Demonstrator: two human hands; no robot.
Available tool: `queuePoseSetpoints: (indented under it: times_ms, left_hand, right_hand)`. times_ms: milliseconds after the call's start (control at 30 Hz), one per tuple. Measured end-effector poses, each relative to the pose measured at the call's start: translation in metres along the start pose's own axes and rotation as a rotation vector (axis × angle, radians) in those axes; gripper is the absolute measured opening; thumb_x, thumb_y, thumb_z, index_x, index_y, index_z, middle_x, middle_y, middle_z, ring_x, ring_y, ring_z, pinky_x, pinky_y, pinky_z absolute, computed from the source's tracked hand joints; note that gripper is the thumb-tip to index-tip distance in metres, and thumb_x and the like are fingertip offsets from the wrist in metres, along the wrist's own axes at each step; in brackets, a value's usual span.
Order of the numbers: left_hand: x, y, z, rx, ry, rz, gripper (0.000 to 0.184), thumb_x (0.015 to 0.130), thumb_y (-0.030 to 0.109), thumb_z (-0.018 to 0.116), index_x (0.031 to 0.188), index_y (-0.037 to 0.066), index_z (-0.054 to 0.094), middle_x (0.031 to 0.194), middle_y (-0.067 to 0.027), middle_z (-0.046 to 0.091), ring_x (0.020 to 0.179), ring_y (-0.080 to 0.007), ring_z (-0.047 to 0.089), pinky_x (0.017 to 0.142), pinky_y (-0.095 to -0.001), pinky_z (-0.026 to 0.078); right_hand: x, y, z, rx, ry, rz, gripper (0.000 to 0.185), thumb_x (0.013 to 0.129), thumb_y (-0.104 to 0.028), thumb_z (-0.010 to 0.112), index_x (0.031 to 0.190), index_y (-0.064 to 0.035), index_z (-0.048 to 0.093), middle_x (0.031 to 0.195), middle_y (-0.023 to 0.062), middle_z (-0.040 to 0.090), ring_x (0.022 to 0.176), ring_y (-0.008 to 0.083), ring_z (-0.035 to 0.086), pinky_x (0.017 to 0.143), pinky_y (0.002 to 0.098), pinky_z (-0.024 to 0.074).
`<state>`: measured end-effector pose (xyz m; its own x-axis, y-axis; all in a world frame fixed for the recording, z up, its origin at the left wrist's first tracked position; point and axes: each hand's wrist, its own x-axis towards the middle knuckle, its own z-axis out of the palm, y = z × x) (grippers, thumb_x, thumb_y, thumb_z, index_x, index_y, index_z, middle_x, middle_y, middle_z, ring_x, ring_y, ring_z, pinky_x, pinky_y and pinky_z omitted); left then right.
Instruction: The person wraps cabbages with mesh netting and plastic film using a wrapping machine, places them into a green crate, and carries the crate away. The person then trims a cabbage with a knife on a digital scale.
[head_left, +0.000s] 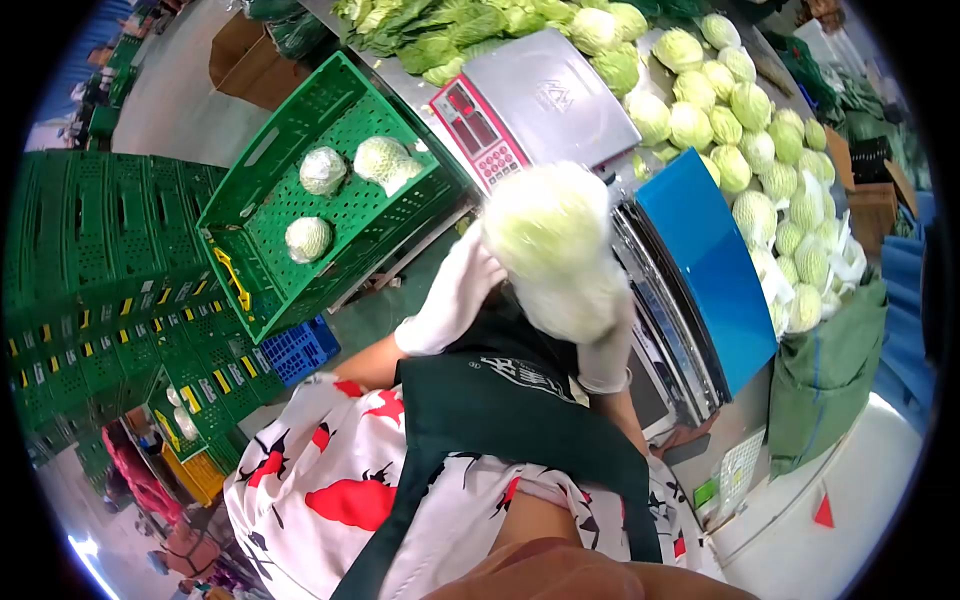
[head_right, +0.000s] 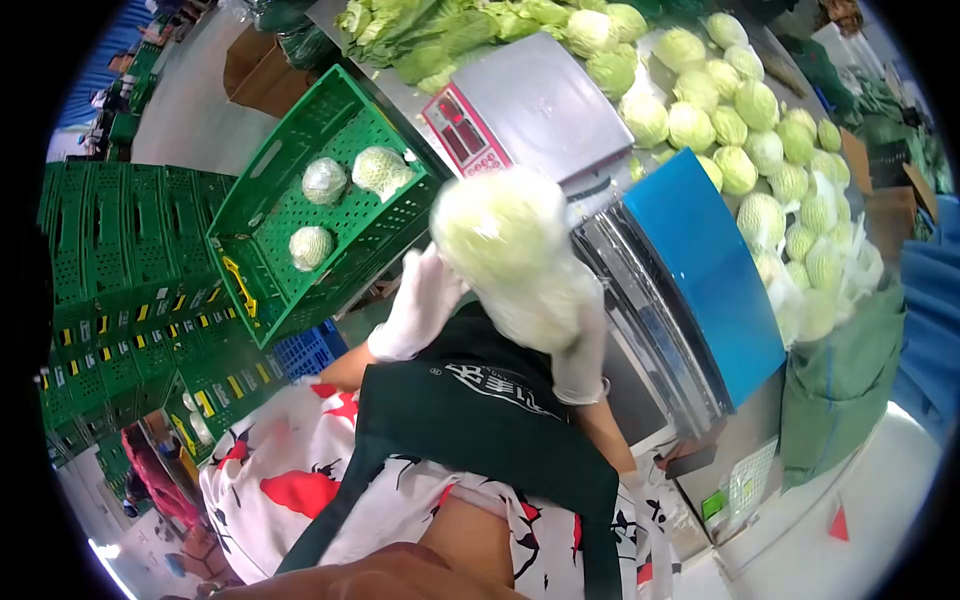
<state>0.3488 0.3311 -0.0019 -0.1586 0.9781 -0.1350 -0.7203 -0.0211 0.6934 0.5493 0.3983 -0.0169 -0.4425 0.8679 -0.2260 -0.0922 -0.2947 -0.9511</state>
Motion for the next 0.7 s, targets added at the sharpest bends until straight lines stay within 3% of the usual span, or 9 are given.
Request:
queuePoseSetpoints:
  times_ms: [33,100,200,233,300,333,467,567,700]
  left_hand:
    - [-0.006,0.006,-0.013,0.076,-0.107,0.143,0.074,0.104,0.047,0.042,0.156,0.001,0.015,0.155,-0.0141,0.037,0.14,-0.0263,0.04,0.117,-0.0401,0.028]
    - [-0.004,0.017,-0.024,0.436,0.143,0.413,0.067,0.105,0.043,0.042,0.154,0.002,0.023,0.15,-0.0151,0.044,0.136,-0.0244,0.046,0.113,-0.0393,0.035]
    - [-0.001,0.079,-0.089,0.039,0.44,0.106,0.053,0.104,0.038,0.043,0.143,0.002,0.042,0.139,-0.0139,0.055,0.123,-0.0235,0.058,0.104,-0.0399,0.048]
    - [0.001,0.094,-0.12,-0.09,0.472,0.098,0.048,0.104,0.037,0.043,0.138,0.002,0.047,0.134,-0.0134,0.059,0.118,-0.0239,0.062,0.101,-0.0409,0.052]
    - [-0.005,0.121,-0.216,-0.152,0.438,-0.035,0.047,0.105,0.036,0.043,0.138,0.003,0.048,0.131,-0.0129,0.061,0.116,-0.0262,0.063,0.099,-0.0436,0.054]
    - [-0.007,0.131,-0.25,-0.163,0.45,-0.081,0.047,0.105,0.037,0.042,0.138,0.004,0.048,0.13,-0.0135,0.062,0.115,-0.0268,0.064,0.098,-0.0444,0.054]
    - [-0.014,0.125,-0.396,-0.32,0.482,-0.301,0.046,0.105,0.04,0.042,0.135,0.007,0.054,0.127,-0.0126,0.065,0.113,-0.0292,0.064,0.101,-0.046,0.051]
    - [-0.009,0.085,-0.467,0.153,0.727,-0.514,0.049,0.098,0.039,0.058,0.132,0.003,0.058,0.125,-0.0105,0.066,0.11,-0.0249,0.065,0.097,-0.04,0.053]
    - [0.006,0.039,-0.47,0.686,0.79,-0.246,0.074,0.094,0.038,0.067,0.146,-0.006,0.038,0.144,-0.0135,0.051,0.129,-0.0227,0.049,0.111,-0.0343,0.036]
  right_hand:
    - [0.008,-0.004,0.021,-0.028,-0.071,-0.038,0.068,0.099,-0.043,0.05,0.149,0.0001,0.034,0.147,0.0147,0.045,0.134,0.0263,0.045,0.112,0.0388,0.0354]
    - [0.018,-0.014,0.064,-0.124,-0.247,-0.119,0.069,0.094,-0.024,0.064,0.148,0.0042,0.031,0.151,0.0195,0.036,0.136,0.0284,0.04,0.113,0.0364,0.0331]
    - [0.031,-0.024,0.1,-0.383,-0.564,-0.044,0.082,0.091,-0.029,0.071,0.153,0.001,0.026,0.156,0.0247,0.029,0.143,0.0321,0.033,0.116,0.0379,0.0278]
    - [0.038,-0.02,0.103,-0.401,-0.502,-0.057,0.076,0.092,-0.027,0.07,0.151,0.0012,0.031,0.153,0.0236,0.037,0.137,0.0292,0.042,0.113,0.0365,0.0336]
    - [0.051,-0.027,0.103,-0.032,-0.346,0.274,0.063,0.095,-0.022,0.066,0.146,0.0023,0.039,0.145,0.0197,0.049,0.128,0.0234,0.052,0.107,0.0337,0.0415]
    - [0.058,-0.023,0.097,0.023,-0.282,0.223,0.05,0.098,-0.015,0.061,0.142,0.0035,0.045,0.137,0.0164,0.056,0.119,0.018,0.059,0.099,0.0296,0.0477]
    - [0.067,-0.007,0.063,0.183,-0.183,0.328,0.038,0.103,-0.018,0.053,0.134,0.0043,0.053,0.125,0.0148,0.062,0.111,0.0196,0.064,0.092,0.0285,0.0523]
    - [0.062,0.0,0.044,0.229,-0.054,0.386,0.035,0.103,-0.021,0.053,0.128,0.0029,0.057,0.121,0.013,0.064,0.107,0.0186,0.066,0.09,0.0291,0.0531]
    - [0.058,0.005,0.027,0.232,0.079,0.344,0.033,0.103,-0.023,0.053,0.125,0.0008,0.059,0.118,0.011,0.065,0.104,0.0172,0.066,0.089,0.0291,0.0526]
